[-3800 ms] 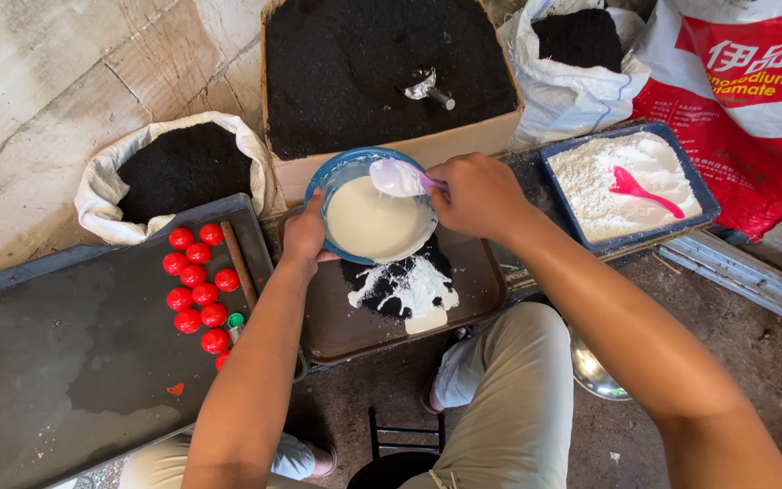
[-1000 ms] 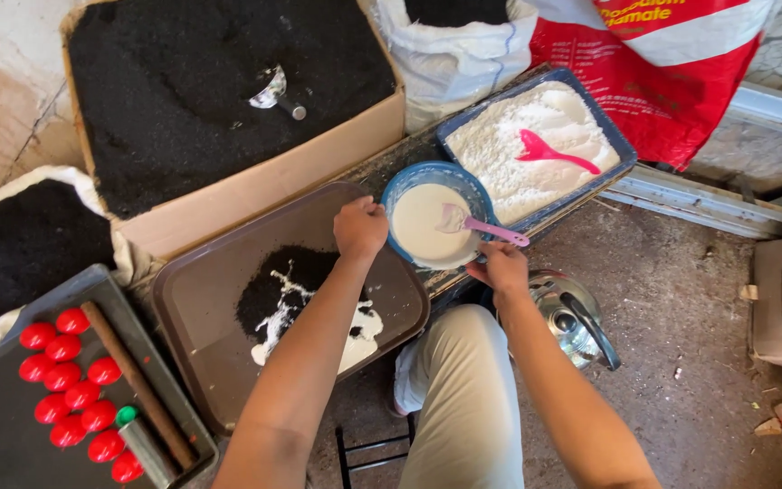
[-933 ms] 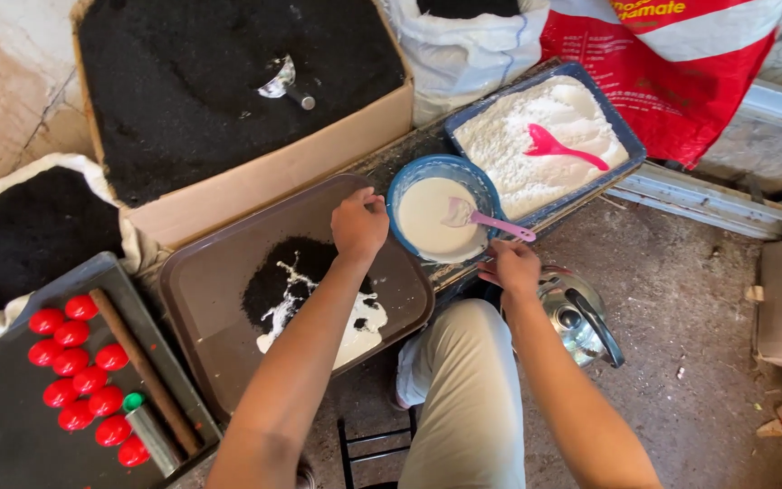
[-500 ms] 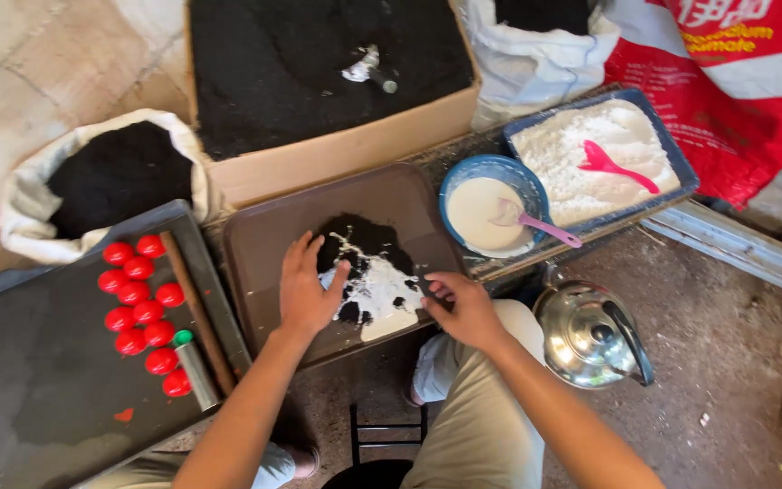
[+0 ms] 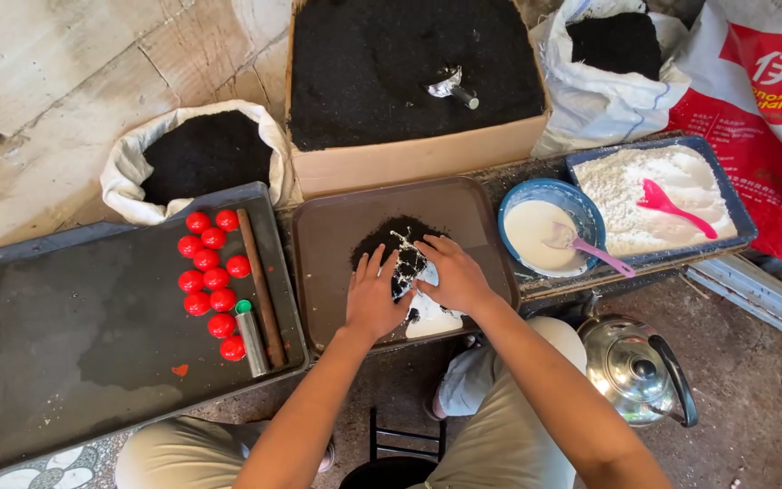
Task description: Mixing a liquid binder into charcoal powder using a spoon and manual hand-mixing techniques.
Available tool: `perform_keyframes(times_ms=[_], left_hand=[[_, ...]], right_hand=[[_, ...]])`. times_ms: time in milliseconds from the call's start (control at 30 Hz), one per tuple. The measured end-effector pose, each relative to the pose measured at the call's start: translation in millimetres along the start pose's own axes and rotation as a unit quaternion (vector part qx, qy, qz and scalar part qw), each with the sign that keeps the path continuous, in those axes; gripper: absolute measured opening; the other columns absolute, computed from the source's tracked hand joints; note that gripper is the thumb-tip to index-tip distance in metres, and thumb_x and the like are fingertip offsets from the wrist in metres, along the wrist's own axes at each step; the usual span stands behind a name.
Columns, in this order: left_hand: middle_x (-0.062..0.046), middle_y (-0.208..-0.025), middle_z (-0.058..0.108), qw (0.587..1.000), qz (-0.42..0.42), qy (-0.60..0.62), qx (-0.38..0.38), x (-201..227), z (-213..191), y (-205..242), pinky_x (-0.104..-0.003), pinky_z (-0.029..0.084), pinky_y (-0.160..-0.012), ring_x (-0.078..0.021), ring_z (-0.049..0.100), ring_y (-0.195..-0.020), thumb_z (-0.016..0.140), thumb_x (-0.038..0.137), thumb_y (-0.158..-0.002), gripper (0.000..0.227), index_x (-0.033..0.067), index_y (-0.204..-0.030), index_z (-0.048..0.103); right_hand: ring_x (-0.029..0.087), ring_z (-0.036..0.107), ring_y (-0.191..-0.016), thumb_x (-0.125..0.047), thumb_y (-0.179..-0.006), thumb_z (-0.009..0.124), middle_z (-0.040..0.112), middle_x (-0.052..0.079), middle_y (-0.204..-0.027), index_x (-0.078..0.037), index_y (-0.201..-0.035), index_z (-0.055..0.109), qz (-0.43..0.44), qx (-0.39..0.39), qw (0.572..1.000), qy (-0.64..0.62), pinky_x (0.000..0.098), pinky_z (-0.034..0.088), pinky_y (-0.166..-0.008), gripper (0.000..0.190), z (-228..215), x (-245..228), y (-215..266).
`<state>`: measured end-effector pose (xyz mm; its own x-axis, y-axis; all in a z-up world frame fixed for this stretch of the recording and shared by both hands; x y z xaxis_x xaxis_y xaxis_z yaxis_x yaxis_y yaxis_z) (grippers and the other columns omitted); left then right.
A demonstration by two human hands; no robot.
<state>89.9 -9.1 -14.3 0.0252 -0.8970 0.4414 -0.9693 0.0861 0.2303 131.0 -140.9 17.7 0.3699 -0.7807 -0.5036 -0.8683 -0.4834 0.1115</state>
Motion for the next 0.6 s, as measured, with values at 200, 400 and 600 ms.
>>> perform_keyframes(times_ms=[200, 400, 600], left_hand=[[-0.012, -0.172, 0.017, 0.996, 0.028, -0.011, -0.081, -4, 31, -9, -0.056, 0.037, -0.118, -0.0409, 0.021, -0.156, 0.068, 0.058, -0.089, 0.094, 0.0225, -0.165, 0.026], [-0.015, -0.168, 0.024, 0.995, 0.052, -0.014, -0.083, -4, 33, 2, -0.053, 0.042, -0.117, -0.0412, 0.029, -0.153, 0.071, 0.049, -0.091, 0.089, 0.0191, -0.164, 0.030], [-0.017, -0.168, 0.021, 0.994, 0.060, -0.023, -0.091, -3, 11, 16, -0.054, 0.045, -0.114, -0.0423, 0.029, -0.152, 0.074, 0.045, -0.091, 0.092, 0.0196, -0.165, 0.026]], right_hand=[[0.050, 0.034, -0.147, -0.041, -0.080, 0.084, 0.032, 0.020, -0.165, -0.018, -0.162, 0.033, 0.030, -0.119, 0.992, 0.012, 0.0556, 0.041, -0.117, 0.100, 21, 23, 1], [0.047, 0.048, -0.139, -0.042, -0.083, 0.081, 0.044, 0.024, -0.156, -0.014, -0.160, 0.037, 0.042, -0.134, 0.990, 0.018, 0.0521, 0.046, -0.112, 0.092, 24, 35, 16], [0.049, 0.049, -0.138, -0.031, -0.080, 0.085, 0.040, 0.025, -0.158, -0.014, -0.161, 0.034, 0.018, -0.141, 0.989, 0.030, 0.0532, 0.048, -0.110, 0.097, 2, 32, 31]])
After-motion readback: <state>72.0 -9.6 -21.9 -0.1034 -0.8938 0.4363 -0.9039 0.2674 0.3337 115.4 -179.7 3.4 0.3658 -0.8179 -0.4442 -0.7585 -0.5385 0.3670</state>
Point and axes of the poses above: each hand's wrist, its own y-axis away from the middle knuckle, its own z-axis out of the palm, x = y × z, the point moved 9 cm from there along -y, towards the middle knuckle
